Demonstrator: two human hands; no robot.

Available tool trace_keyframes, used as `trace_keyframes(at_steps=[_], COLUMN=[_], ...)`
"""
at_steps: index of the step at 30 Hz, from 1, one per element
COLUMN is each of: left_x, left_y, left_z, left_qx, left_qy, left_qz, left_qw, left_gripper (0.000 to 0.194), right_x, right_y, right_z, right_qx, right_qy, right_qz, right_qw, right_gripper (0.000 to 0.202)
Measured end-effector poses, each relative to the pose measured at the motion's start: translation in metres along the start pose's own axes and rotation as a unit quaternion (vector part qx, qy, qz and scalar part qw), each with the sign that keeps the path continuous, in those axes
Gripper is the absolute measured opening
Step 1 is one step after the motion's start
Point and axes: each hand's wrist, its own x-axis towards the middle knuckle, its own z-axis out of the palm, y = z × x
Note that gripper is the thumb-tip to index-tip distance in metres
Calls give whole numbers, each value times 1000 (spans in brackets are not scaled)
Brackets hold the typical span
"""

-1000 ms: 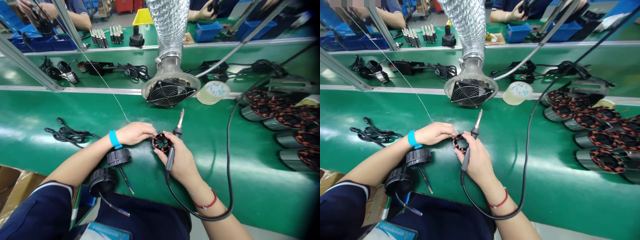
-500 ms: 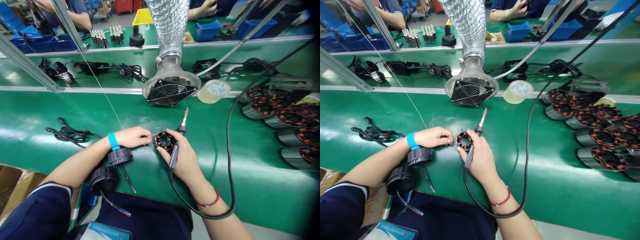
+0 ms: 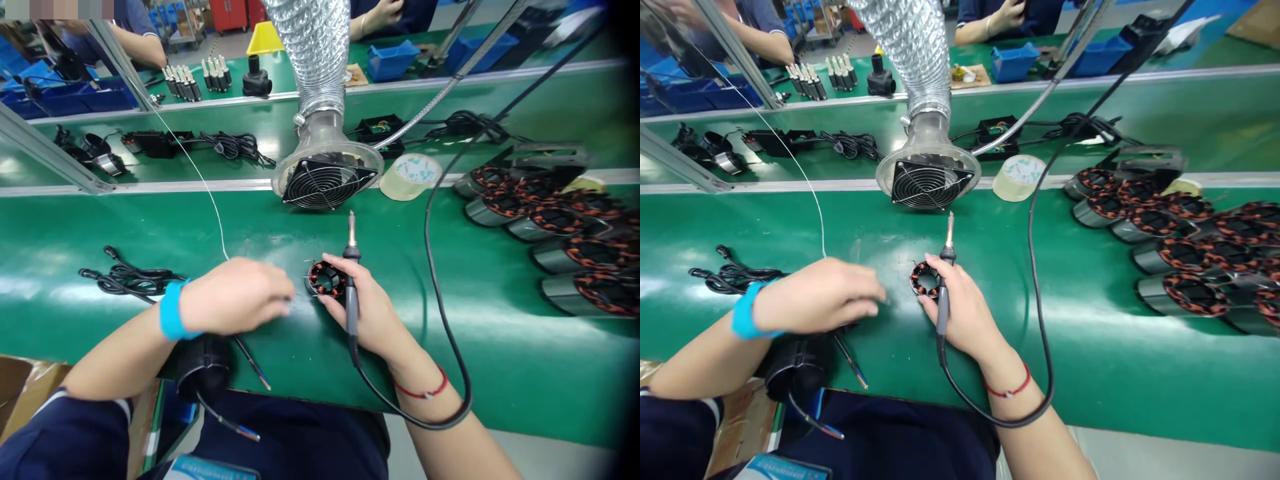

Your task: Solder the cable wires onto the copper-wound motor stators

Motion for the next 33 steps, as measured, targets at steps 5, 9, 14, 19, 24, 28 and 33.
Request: trace_keyframes(at_steps=[5,9,14,19,24,28,33], left_x=[-42,-43,-23,-39,-45,-13,28], left_y=[43,32,5,-1,-21,-36,-35], left_z=[25,50,35,12,23,22,9], left_qx=[160,220,231,161,207,148,-87], left_qy=[-104,-94,-13,-60,1,93,58], left_qz=[101,96,39,59,33,-64,-78], left_qw=[976,966,972,983,978,983,991], left_gripper=[3,13,15,16,19,25,26], right_x=[-4,-2,-2,-3,-4,-3,8], right_y=[7,6,8,9,12,7,-26], right_z=[-6,-4,-5,-7,-6,-8,-19], right_qx=[15,7,18,26,22,29,103], right_qy=[4,1,-2,-8,-7,47,97], right_qz=[33,36,37,38,28,19,23], right_qw=[999,999,999,999,999,998,990], right_gripper=[62,61,61,60,59,56,45])
